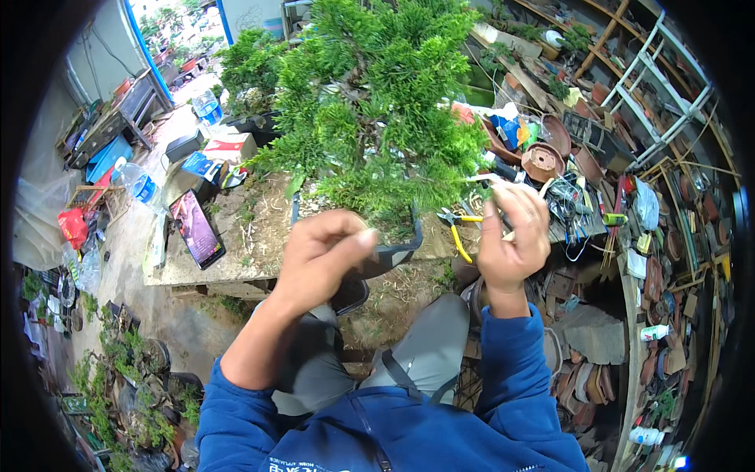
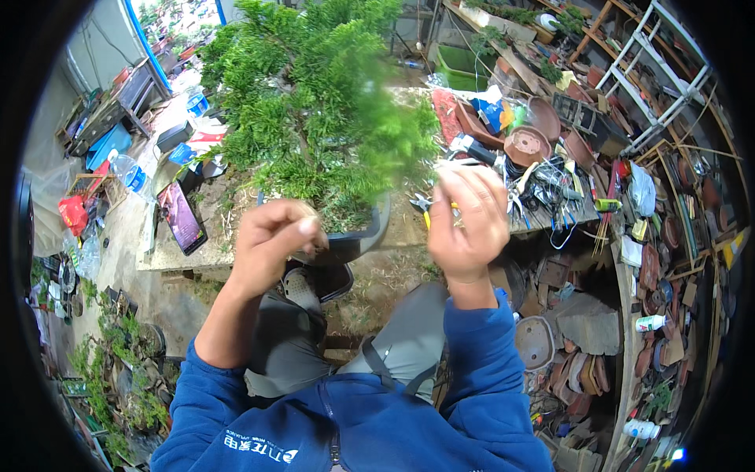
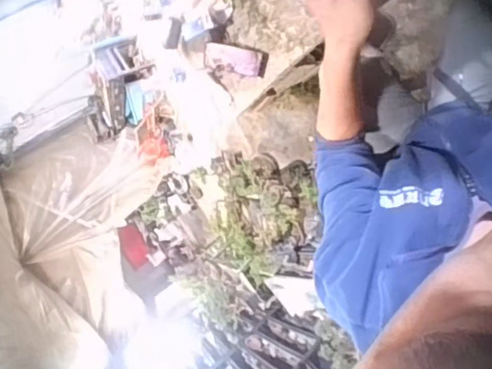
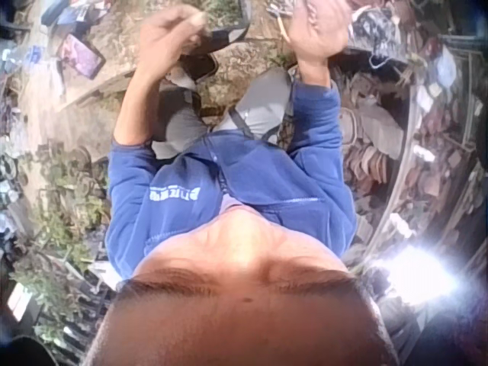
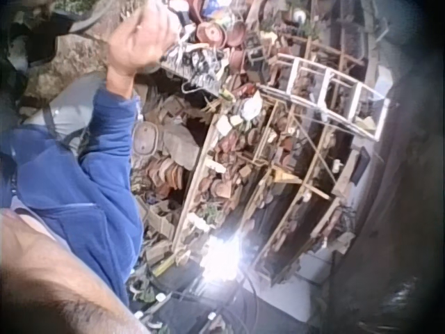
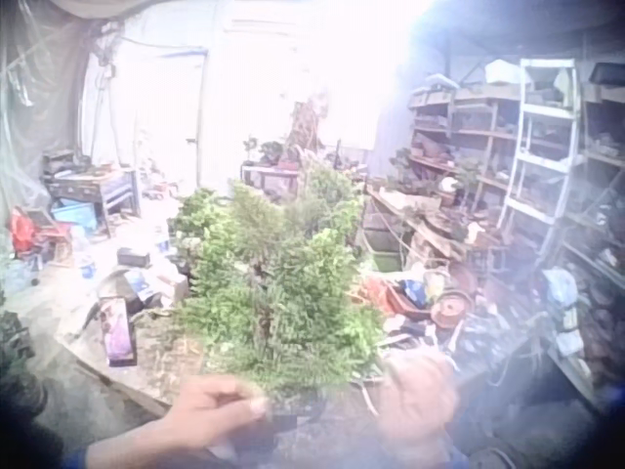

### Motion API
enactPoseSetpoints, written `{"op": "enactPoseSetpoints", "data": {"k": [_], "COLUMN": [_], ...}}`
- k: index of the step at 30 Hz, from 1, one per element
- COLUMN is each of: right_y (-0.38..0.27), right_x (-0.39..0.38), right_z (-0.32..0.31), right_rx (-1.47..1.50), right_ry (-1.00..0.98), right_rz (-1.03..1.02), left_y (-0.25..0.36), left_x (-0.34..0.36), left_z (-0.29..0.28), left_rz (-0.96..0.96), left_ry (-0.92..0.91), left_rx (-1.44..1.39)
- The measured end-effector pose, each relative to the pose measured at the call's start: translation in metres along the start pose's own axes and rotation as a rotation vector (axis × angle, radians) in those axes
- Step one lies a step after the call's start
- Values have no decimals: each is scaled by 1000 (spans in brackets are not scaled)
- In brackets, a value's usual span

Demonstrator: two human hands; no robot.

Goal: The person trims a small potted bonsai tree by hand, plucking and shaping individual sprigs of foliage. The person works methodically across the canopy, removing small pieces of foliage and occasionally rotating the pot to access different areas.

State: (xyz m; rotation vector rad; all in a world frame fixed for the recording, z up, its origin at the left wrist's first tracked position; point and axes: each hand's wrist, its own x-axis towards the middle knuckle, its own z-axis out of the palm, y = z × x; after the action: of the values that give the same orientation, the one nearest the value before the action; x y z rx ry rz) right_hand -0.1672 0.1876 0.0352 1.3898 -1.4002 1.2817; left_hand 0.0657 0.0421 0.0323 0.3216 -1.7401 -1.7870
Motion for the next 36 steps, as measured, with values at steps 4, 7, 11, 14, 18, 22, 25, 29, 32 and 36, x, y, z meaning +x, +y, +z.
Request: {"op": "enactPoseSetpoints", "data": {"k": [4,7,11,14,18,22,25,29,32,36], "right_y": [11,3,-25,-43,-48,-57,-64,-70,-72,-70], "right_x": [-26,-59,-101,-122,-127,-115,-105,-98,-96,-95], "right_z": [-14,-5,1,3,11,25,35,46,52,52], "right_rx": [61,402,506,631,655,745,886,782,719,739], "right_ry": [89,208,91,-12,-24,38,78,-2,-15,-6], "right_rz": [340,728,1012,1157,1251,1242,1230,1192,1163,1178], "left_y": [-16,-27,-43,-54,-63,-61,-59,-59,-60,-59], "left_x": [-15,-20,-17,-16,-21,-23,-25,-21,-13,5], "left_z": [-25,-40,-50,-51,-44,-42,-45,-53,-59,-73], "left_rz": [313,433,462,416,90,60,16,-72,-110,-243], "left_ry": [198,314,548,628,600,568,538,592,596,480], "left_rx": [48,167,316,501,103,74,35,-100,-182,-231]}}
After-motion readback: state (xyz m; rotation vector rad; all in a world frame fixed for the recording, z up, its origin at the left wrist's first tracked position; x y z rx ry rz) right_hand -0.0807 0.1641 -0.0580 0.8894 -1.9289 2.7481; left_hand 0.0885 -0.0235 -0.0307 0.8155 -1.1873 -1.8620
